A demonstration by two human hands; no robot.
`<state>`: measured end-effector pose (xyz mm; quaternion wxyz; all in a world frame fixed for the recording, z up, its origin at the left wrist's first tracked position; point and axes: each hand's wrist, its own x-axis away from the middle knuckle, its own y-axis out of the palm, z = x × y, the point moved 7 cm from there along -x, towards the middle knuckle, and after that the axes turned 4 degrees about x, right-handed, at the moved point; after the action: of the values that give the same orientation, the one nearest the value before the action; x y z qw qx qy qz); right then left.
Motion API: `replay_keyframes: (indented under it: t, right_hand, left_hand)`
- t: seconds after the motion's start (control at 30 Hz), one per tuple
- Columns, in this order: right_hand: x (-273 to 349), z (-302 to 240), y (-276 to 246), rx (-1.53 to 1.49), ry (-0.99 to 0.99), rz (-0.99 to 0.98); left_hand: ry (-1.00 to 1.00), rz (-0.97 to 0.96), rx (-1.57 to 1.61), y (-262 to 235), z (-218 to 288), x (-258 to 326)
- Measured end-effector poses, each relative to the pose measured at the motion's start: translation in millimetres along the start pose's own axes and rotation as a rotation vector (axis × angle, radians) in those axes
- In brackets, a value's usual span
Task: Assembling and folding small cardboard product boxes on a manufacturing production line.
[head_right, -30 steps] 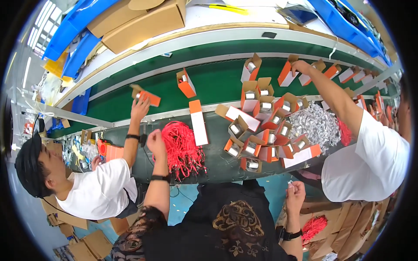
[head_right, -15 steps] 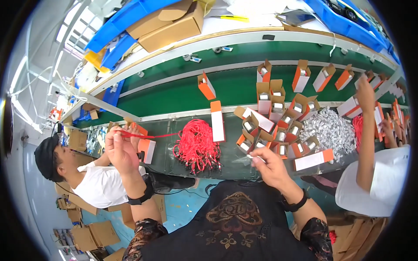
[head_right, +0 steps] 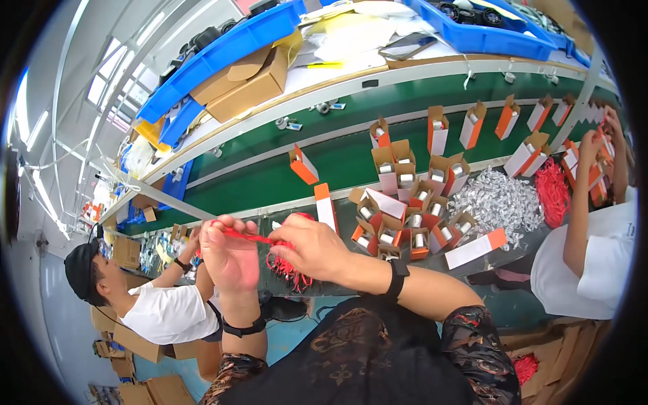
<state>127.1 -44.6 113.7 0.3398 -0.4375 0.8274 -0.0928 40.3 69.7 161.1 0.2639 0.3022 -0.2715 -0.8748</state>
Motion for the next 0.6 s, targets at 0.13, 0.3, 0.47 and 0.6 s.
replay_keyframes:
  t: [0.13,0.3,0.47,0.6]
  right_hand:
    - [1,7,-11,-0.175,0.100,0.008]
    - [6,25,5,-0.523,0.119,-0.142]
    - [19,38,13,-0.501,0.168,-0.316]
    - [37,50,5,-0.667,0.274,-0.336]
  left_hand:
    - [-0.089,-0.066,-0.031,10,-15,3]
    - [-0.195,-0.108,0.111,15,-24,-6]
    - [-0.263,-0.042,0.343,16,-31,-17]
    - [-0.252,-0.032,0.354,1,-29,-27]
